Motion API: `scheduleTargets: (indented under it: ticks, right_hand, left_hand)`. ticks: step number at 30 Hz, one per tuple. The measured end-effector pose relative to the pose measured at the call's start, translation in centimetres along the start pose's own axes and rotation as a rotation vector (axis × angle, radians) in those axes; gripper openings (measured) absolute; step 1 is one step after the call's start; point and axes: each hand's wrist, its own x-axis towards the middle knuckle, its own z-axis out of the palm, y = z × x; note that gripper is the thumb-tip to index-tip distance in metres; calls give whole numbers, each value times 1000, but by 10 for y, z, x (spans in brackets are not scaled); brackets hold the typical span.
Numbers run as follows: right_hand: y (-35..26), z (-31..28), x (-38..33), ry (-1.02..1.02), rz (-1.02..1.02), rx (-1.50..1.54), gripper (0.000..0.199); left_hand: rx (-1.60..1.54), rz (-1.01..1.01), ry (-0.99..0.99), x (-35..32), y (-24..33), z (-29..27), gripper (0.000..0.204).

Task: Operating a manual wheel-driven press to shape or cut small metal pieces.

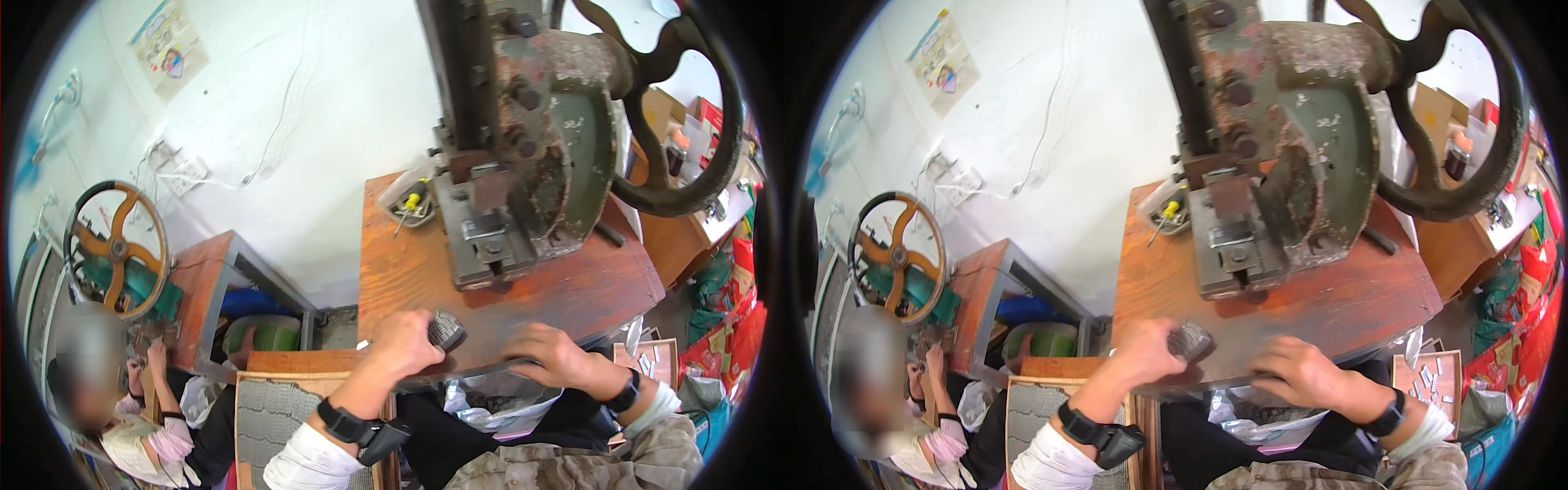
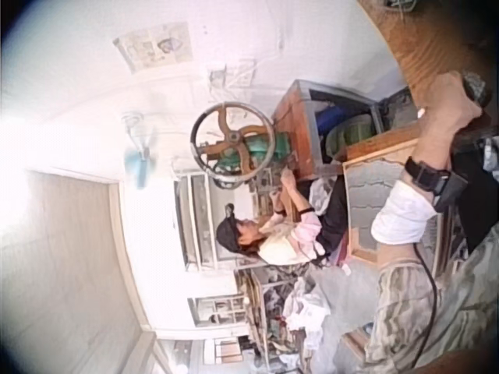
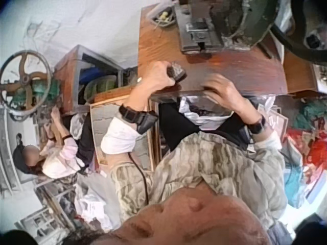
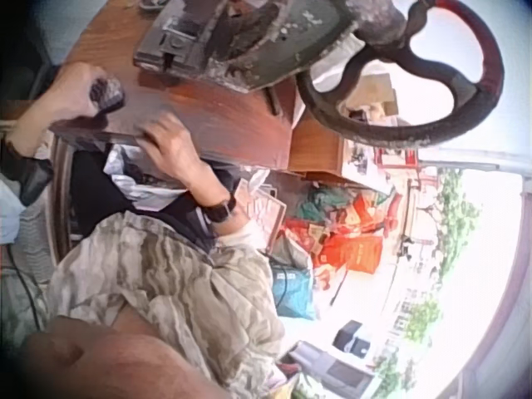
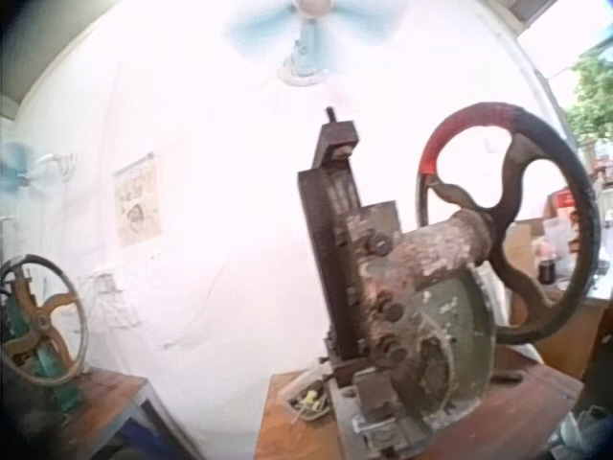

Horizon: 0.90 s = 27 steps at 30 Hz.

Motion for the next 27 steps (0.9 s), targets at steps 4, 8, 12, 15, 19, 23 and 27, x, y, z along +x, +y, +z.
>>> scheduleTargets:
  ticks: [4,8,12,15,19,23,27]
  right_hand:
    - [16,26,25,-20,268,-423,68]
    - [17,40,56,-124,372,-449,80]
    - [24,43,63,-263,329,-408,79]
    - [39,40,65,-71,185,-109,74]
    - [40,36,68,-46,152,39,68]
    - [32,21,37,99,141,134,62]
    - [42,1,1,114,110,36,44]
  left_hand:
    - [19,-4,17,8,25,21,45]
    - [-188,55,237,-9,13,43,49]
    - [-245,65,284,-13,6,49,51]
    - [-360,115,363,-10,-6,58,52]
    - [-305,127,394,-10,1,55,49]
    - [-676,-173,418,-21,-13,50,45]
    - [-876,-342,507,5,14,-5,34]
